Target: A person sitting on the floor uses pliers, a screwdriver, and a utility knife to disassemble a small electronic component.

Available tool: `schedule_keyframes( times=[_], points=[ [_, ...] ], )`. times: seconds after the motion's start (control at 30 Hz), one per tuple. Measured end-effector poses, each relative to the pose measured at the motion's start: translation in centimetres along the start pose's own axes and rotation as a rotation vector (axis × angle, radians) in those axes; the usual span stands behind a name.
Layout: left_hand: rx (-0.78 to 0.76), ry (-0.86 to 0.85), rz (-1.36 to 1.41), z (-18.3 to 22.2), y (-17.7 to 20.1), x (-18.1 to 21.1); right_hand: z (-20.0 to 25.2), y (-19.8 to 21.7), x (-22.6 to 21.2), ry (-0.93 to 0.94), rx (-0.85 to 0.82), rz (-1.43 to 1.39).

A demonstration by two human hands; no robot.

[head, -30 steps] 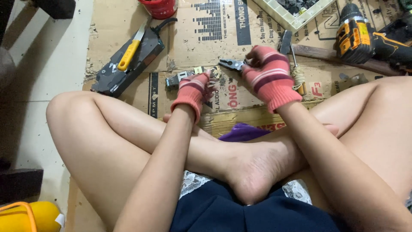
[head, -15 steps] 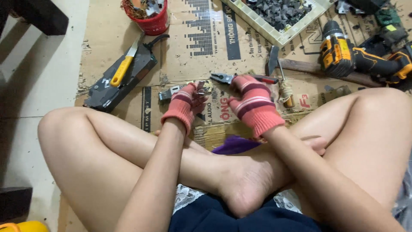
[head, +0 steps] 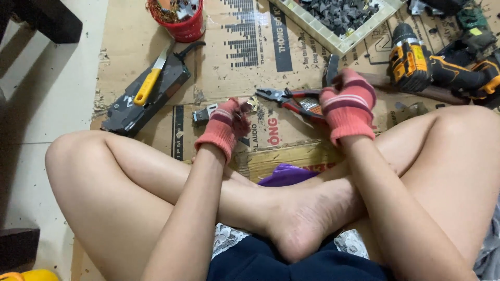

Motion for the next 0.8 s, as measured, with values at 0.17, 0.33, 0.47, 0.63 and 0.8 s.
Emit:
schedule_keyframes(
  times=[0.17, 0.33, 0.47, 0.63, 0.8],
  points=[
    [0.077, -0.032, 0.013, 0.8, 2.2, 0.9, 0.4, -1.8, -1.4, 0.127, -0.007, 0.142],
    [0.154, -0.102, 0.051, 3.3, 6.2, 2.4, 3.0, -1.9, -4.9, 0.249, -0.112, 0.162],
    [0.225, -0.131, 0.091, 3.7, 11.8, 6.4, 4.2, -3.4, -6.7, 0.264, -0.205, 0.169],
    [0.275, -0.148, 0.123, 5.0, 14.0, 8.2, 7.5, -2.9, -13.2, 0.268, -0.273, 0.001],
    [0.339, -0.112, 0.515, 6.9, 12.6, 7.2, 8.9, -7.1, -19.8, 0.505, -0.346, 0.001]
  ],
)
Point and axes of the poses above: each hand's wrist, its own z-axis away from the middle knuckle, its own y-axis out of the back of the hand, x = y × z, the point moved 4 cm from there along -z, towards the middle knuckle, and after that the axes turned 7 degrees about -x, right-handed, at the moved point
